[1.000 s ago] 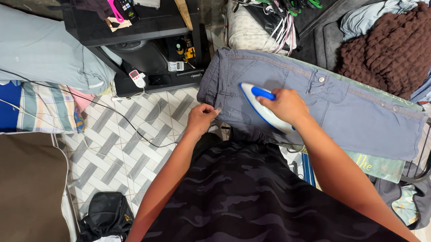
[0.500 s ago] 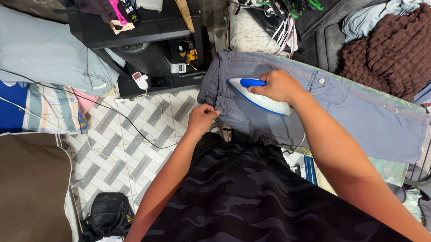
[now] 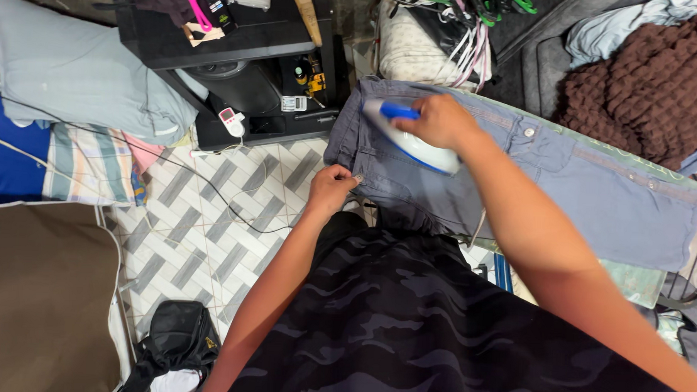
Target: The person irons a pair of gray shorts on a small tabletop ironing board, moving a blue and white iron across the fabric while holding the garment flat with the other hand. They reposition and flip the shorts partway through and continue ironing the other side.
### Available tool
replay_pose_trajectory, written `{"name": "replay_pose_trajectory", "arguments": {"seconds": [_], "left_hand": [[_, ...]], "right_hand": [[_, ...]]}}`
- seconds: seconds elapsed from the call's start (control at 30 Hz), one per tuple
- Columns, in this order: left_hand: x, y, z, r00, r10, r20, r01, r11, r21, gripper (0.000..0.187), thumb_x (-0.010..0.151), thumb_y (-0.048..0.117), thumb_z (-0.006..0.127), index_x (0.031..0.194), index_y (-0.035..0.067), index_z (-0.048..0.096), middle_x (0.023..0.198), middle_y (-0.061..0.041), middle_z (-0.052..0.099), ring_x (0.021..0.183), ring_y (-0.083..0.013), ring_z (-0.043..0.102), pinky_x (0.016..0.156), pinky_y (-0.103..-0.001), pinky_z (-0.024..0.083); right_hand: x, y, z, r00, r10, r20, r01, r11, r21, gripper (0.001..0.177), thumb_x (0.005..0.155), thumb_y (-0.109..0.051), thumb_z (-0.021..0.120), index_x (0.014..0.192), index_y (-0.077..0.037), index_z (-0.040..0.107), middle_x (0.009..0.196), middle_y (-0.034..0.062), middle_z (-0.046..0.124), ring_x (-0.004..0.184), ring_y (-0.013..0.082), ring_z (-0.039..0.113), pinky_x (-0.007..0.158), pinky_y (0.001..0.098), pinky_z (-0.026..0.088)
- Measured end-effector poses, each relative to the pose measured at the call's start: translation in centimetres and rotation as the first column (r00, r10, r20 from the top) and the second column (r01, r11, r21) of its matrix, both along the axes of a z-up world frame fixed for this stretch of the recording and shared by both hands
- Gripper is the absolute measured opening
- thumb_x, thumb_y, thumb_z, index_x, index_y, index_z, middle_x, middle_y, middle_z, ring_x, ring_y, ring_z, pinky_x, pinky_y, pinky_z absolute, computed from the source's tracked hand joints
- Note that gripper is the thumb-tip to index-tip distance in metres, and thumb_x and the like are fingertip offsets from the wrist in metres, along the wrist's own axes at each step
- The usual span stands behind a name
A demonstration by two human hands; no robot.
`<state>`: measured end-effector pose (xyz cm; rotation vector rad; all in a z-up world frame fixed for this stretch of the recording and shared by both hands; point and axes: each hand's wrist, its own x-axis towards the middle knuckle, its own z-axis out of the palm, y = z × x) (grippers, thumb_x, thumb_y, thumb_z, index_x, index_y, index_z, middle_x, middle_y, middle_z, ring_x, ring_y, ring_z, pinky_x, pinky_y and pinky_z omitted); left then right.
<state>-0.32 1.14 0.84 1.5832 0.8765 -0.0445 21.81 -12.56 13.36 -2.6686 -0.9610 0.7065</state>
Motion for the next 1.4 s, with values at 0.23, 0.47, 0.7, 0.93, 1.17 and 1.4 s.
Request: {"name": "replay_pose_trajectory", "arguments": {"seconds": [0.23, 0.47, 0.7, 0.93, 1.17, 1.4], "left_hand": [[0.3, 0.2, 0.1, 0.999, -0.018, 0.047, 0.014, 0.997, 0.079, 0.025, 0.080, 0.021, 0.083, 0.084, -0.001, 0.071, 0.083, -0.001, 0.061, 0.072, -0.0125, 0.059, 0.065, -0.030, 0.049], [-0.2, 0.2, -0.5, 1.000, 0.002, 0.026, 0.001, 0.995, -0.098, 0.021, 0.085, 0.020, 0.079, 0.090, 0.001, 0.072, 0.077, -0.002, 0.065, 0.067, -0.0110, 0.055, 0.059, -0.029, 0.045], [-1.1, 0.6, -1.8, 0.998, 0.009, 0.069, 0.000, 0.991, -0.134, 0.021, 0.086, 0.019, 0.079, 0.094, 0.000, 0.073, 0.078, -0.001, 0.065, 0.069, -0.0090, 0.056, 0.061, -0.027, 0.046], [-0.8, 0.6, -1.6, 0.998, -0.047, 0.040, 0.047, 0.999, 0.007, 0.024, 0.084, 0.021, 0.081, 0.090, -0.001, 0.072, 0.080, -0.003, 0.067, 0.073, -0.0123, 0.059, 0.067, -0.029, 0.047], [0.0, 0.2, -0.1, 0.998, -0.059, -0.034, 0.061, 0.994, 0.094, 0.024, 0.085, 0.022, 0.077, 0.088, 0.000, 0.068, 0.091, -0.010, 0.066, 0.083, -0.0216, 0.060, 0.075, -0.035, 0.048], [1.6, -2.8, 3.3, 0.918, -0.320, 0.235, 0.010, 0.610, 0.792, 0.024, 0.086, 0.012, 0.069, 0.106, 0.000, 0.064, 0.112, -0.019, 0.060, 0.105, -0.0394, 0.059, 0.089, -0.049, 0.048]], "right_hand": [[1.6, 1.2, -0.8, 0.990, -0.136, 0.047, 0.135, 0.991, 0.022, 0.059, 0.090, -0.063, 0.068, 0.096, -0.004, 0.076, 0.084, 0.0213, 0.072, 0.081, 0.0381, 0.072, 0.077, 0.0502, 0.055], [0.6, -6.9, -0.8, 0.992, 0.070, -0.108, -0.070, 0.998, 0.001, 0.052, 0.082, -0.059, 0.070, 0.097, -0.010, 0.080, 0.084, 0.0181, 0.075, 0.078, 0.0361, 0.073, 0.075, 0.0467, 0.056], [-4.6, -8.3, 0.3, 0.988, 0.117, -0.100, -0.124, 0.990, -0.067, 0.051, 0.080, -0.059, 0.072, 0.107, -0.018, 0.080, 0.087, 0.0161, 0.077, 0.081, 0.0359, 0.073, 0.078, 0.0465, 0.056], [-5.3, -7.8, -0.4, 0.991, -0.044, -0.128, 0.034, 0.996, -0.084, 0.053, 0.081, -0.061, 0.072, 0.107, -0.016, 0.078, 0.089, 0.0178, 0.076, 0.085, 0.0377, 0.072, 0.079, 0.0483, 0.056], [0.6, -9.8, -2.9, 0.874, -0.486, -0.003, 0.469, 0.843, 0.262, 0.052, 0.084, -0.053, 0.066, 0.121, -0.016, 0.072, 0.087, 0.0215, 0.073, 0.082, 0.0401, 0.070, 0.072, 0.0506, 0.053], [2.3, -8.0, -3.8, 0.941, -0.309, -0.139, 0.319, 0.946, 0.055, 0.063, 0.082, -0.062, 0.069, 0.088, 0.000, 0.075, 0.084, 0.0251, 0.074, 0.083, 0.0403, 0.074, 0.077, 0.0500, 0.056]]}}
